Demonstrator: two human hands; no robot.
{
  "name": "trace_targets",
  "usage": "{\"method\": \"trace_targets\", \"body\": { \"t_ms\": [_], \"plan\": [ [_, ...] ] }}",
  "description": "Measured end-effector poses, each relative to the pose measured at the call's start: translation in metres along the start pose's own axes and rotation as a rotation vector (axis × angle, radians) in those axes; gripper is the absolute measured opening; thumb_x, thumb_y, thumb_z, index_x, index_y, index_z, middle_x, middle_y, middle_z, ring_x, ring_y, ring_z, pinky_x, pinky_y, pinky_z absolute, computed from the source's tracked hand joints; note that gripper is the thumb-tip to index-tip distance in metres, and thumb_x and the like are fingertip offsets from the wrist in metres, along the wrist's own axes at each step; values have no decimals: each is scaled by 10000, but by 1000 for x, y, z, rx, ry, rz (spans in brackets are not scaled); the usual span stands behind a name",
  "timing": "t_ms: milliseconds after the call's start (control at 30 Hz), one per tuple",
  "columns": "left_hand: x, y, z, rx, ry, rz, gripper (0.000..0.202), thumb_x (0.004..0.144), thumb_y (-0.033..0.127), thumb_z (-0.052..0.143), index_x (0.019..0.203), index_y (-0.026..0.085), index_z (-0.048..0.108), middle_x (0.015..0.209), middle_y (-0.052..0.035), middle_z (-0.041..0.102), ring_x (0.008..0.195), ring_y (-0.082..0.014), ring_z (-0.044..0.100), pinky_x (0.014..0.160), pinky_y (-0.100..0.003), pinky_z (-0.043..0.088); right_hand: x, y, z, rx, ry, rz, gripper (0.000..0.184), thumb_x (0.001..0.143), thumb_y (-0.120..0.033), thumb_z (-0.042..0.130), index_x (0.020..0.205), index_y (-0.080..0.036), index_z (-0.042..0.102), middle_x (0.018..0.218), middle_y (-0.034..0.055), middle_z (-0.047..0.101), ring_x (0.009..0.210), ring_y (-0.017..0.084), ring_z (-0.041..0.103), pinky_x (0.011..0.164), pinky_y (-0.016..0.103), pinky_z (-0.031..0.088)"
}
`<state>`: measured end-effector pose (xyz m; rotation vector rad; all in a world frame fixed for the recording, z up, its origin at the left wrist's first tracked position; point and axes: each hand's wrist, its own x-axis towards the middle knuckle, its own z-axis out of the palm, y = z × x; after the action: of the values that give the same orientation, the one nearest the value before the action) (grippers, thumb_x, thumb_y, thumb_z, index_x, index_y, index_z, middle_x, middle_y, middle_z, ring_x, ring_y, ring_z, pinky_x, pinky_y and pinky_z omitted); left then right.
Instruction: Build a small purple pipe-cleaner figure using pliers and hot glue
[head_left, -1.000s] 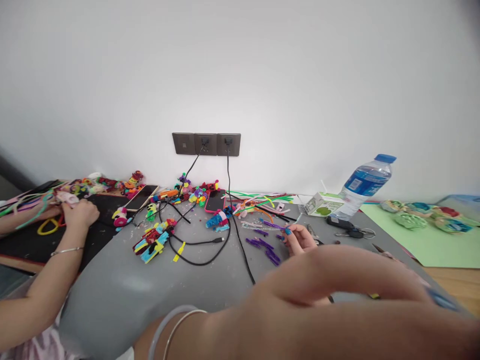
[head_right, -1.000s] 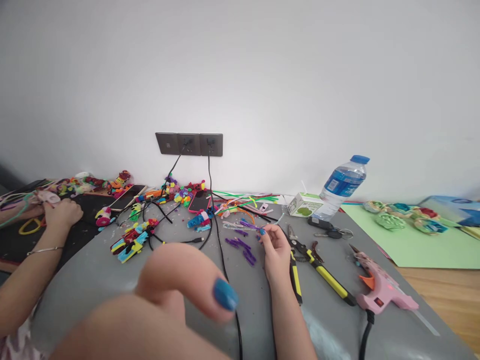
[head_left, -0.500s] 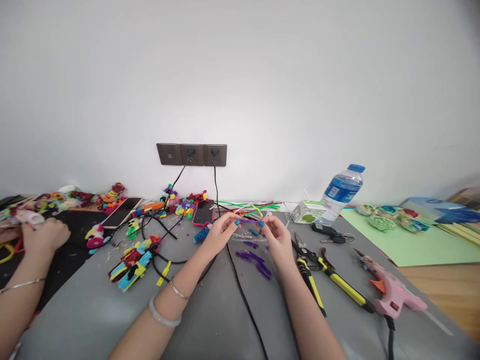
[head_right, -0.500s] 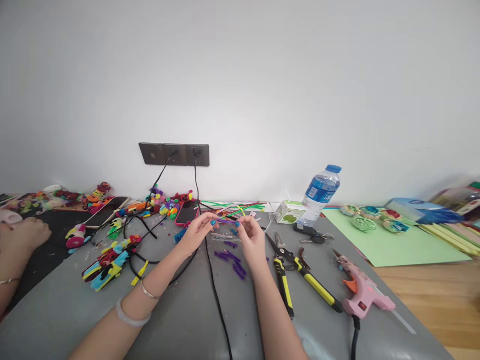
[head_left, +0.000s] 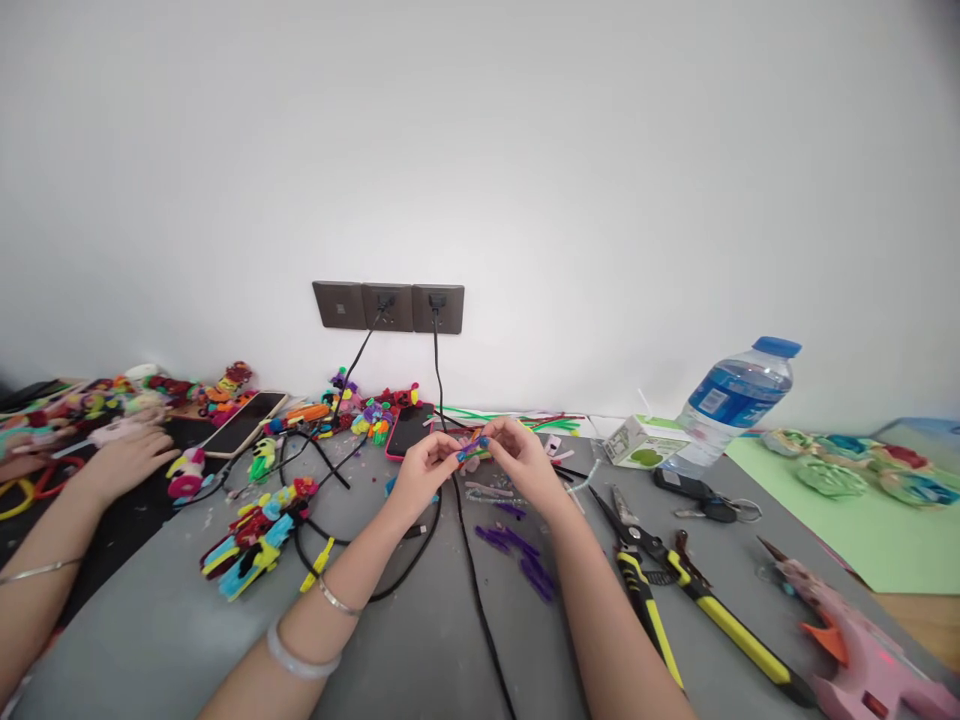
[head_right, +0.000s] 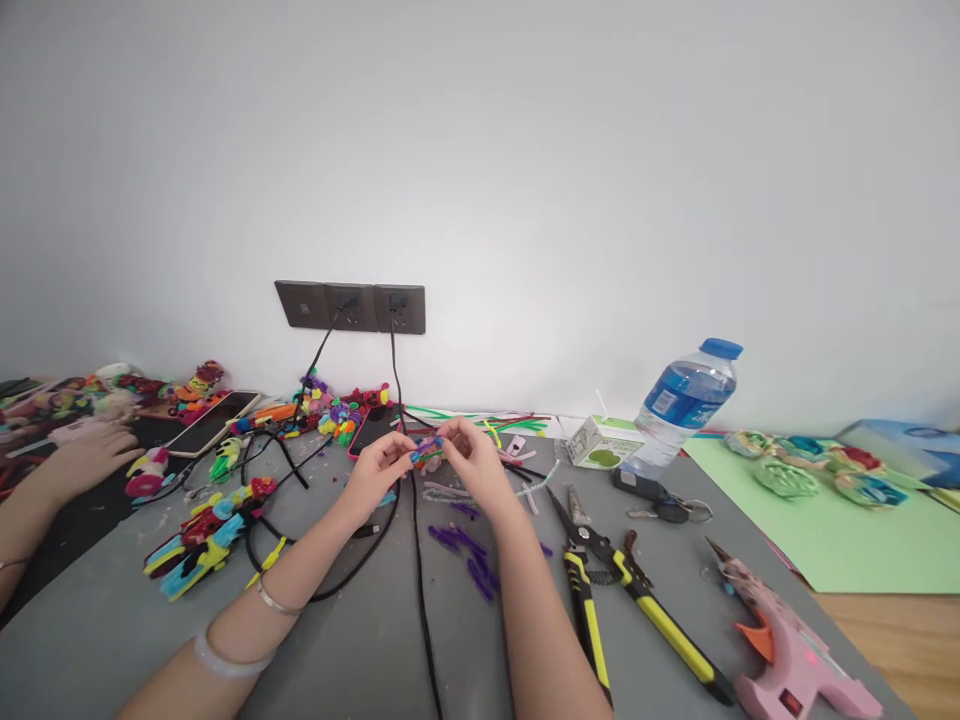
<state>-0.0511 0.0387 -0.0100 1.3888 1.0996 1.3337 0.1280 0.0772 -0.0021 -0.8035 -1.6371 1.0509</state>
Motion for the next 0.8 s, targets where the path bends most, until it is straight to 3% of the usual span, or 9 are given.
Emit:
{"method": "trace_targets", "body": {
  "t_ms": [333,633,800],
  "plan": [
    [-5,-5,6,51,-33,26,172,741,293,717,806,146,656,775,-30,650,722,-138,587,683,-243,484,-6,8,2,28,57,10,158,841,-379,633,834,-221,628,766,21,644,682,181,578,630,299,458],
    [-11,0,0,110,24,66,175,757,316,699,811,152,669,793,-47,669,716,-149,601,682,-254,498,-2,4,10,109,24,-20,175,859,-399,632,827,-228,617,766,7,607,646,155,542,606,280,446],
    [-11,0,3,127,-6,92,174,771,327,673,820,161,666,810,-56,677,746,-163,614,702,-266,505,-3,4,6,136,25,-11,230,835,-455,662,829,-229,615,770,14,640,684,170,583,634,296,473]
  ]
}}
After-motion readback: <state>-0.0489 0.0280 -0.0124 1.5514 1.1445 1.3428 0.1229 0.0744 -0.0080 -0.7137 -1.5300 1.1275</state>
